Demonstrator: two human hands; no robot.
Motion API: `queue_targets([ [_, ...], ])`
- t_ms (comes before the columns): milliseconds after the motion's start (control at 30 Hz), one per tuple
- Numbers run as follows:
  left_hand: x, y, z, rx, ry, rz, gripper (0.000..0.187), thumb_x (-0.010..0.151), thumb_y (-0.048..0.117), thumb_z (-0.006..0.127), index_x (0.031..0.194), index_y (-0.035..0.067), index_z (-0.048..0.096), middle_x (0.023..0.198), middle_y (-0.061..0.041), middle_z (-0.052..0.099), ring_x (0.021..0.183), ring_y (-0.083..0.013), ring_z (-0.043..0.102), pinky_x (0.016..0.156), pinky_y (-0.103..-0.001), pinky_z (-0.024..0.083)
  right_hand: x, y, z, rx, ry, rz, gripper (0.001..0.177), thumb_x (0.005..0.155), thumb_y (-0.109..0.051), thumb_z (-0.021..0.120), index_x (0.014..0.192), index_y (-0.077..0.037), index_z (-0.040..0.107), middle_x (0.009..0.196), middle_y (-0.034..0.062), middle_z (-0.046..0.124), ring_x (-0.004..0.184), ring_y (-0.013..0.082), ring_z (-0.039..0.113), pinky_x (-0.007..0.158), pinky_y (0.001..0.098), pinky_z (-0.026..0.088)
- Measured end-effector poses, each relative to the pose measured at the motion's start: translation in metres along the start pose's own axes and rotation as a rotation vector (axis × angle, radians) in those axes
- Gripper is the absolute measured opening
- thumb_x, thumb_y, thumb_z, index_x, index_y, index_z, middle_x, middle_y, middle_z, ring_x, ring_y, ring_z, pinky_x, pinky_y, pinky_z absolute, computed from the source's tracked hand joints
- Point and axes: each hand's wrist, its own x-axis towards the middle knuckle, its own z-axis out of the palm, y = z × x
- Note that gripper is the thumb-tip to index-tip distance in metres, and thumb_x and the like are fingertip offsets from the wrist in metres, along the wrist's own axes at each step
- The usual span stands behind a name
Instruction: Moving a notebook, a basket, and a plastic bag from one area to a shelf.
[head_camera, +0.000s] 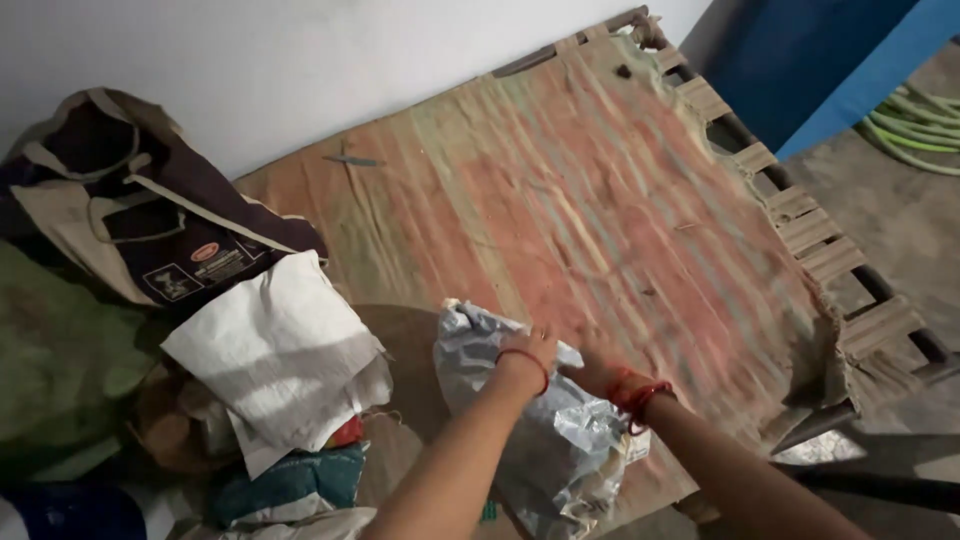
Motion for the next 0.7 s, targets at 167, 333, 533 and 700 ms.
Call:
queue_targets([
  [167,-0.019,-0.018,0.05,-0.098,0.098,-0.005,0.037,0.107,0.019,0.042,0.142,0.012,0.051,0.14,-0.013,0.059,0.128,-0.0339,0.059,0.102,-0.053,0.048,-0.034,0.018,0.01,-0.132,-0.172,0.274,0.123,0.068,-0.066,0.085,0.155,-0.001,0.026,0.154,0.025,0.039,0.145,0.0399,0.039,0.118,0.045,0.038],
  [333,-0.03,-0.026,0.065,-0.064,0.045,0.024,0.04,0.105,0.015,0.043,0.144,0.012,0.048,0.139,-0.012,0.058,0.129,-0.0357,0.057,0.098,-0.052,0.052,-0.049,0.024,0.023,-0.096,-0.398,0.301,0.138,0.062,-0.077,0.084,0.156,0.001,0.019,0.154,0.0245,0.04,0.146,0.0376,0.04,0.121,0.0442,0.037],
  [533,-0.029,-0.038,0.077,-0.031,0.035,0.083,0.047,0.1,0.016,0.047,0.147,0.017,0.044,0.149,-0.009,0.049,0.13,-0.0371,0.052,0.094,-0.054,0.051,-0.038,0.021,0.033,-0.143,-0.4,0.411,0.129,0.065,-0.078,0.084,0.155,-0.003,0.029,0.16,0.024,0.032,0.149,0.0398,0.031,0.12,0.0461,0.034],
  [700,-0.036,-0.033,0.074,-0.073,-0.03,0.077,0.05,0.107,0.015,0.041,0.156,0.025,0.042,0.153,-0.005,0.05,0.134,-0.0337,0.053,0.099,-0.053,0.052,-0.043,0.009,0.013,0.265,-0.431,0.492,0.132,0.053,-0.072,0.082,0.148,0.008,0.037,0.137,0.0223,0.066,0.131,0.0297,0.066,0.11,0.039,0.051],
])
